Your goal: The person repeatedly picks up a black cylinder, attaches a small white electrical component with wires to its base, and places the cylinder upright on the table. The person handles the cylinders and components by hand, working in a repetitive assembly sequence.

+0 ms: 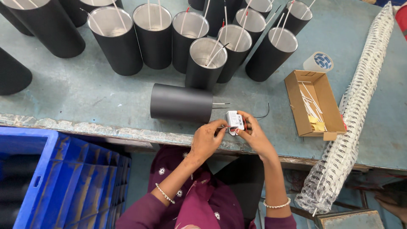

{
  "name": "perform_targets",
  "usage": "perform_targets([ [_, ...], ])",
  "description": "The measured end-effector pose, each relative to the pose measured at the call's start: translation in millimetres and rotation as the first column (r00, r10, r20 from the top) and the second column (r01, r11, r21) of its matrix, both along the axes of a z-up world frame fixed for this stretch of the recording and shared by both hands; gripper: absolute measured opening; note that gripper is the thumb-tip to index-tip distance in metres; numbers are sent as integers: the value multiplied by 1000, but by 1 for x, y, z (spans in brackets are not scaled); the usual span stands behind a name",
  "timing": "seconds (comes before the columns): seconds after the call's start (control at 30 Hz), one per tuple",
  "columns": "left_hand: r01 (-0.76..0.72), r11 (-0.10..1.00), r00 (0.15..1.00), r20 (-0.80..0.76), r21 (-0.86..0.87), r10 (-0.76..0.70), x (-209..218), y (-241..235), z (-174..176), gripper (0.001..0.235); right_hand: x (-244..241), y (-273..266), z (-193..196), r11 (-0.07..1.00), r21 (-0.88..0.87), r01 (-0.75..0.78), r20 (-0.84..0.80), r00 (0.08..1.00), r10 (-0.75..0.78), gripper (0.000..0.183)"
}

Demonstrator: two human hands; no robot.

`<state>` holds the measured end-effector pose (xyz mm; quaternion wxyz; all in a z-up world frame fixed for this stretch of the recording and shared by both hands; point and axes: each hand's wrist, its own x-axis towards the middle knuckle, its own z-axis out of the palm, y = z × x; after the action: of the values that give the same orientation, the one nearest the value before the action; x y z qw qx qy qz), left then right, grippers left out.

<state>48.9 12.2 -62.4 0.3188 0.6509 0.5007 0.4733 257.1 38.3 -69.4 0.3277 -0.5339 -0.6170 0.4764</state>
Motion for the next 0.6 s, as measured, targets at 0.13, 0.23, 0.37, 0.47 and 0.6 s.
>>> perform_targets([
  [0.13,24,998,1000,1,50,-24,-2,-2,-1,12,-7,-2,0,999,42,28,17,999,-29,62],
  [0.23,29,999,1000,-6,33,-29,-3,-3,-4,13,-10,1,-3,996,-39,84,-4,996,-84,61],
  [0.37,37,999,999,-13,10,-37,-3,-3,-6,12,-11,4,-8,993,-56,102,-21,994,-104,60],
  [0.47,34,999,999,-17,22,-33,-3,-2,-8,12,-12,5,-12,994,-12,112,32,993,-111,60],
  [0.6,35,999,999,-2,22,-35,-3,-1,-10,12,-11,5,-18,994,48,99,21,995,-100,61],
])
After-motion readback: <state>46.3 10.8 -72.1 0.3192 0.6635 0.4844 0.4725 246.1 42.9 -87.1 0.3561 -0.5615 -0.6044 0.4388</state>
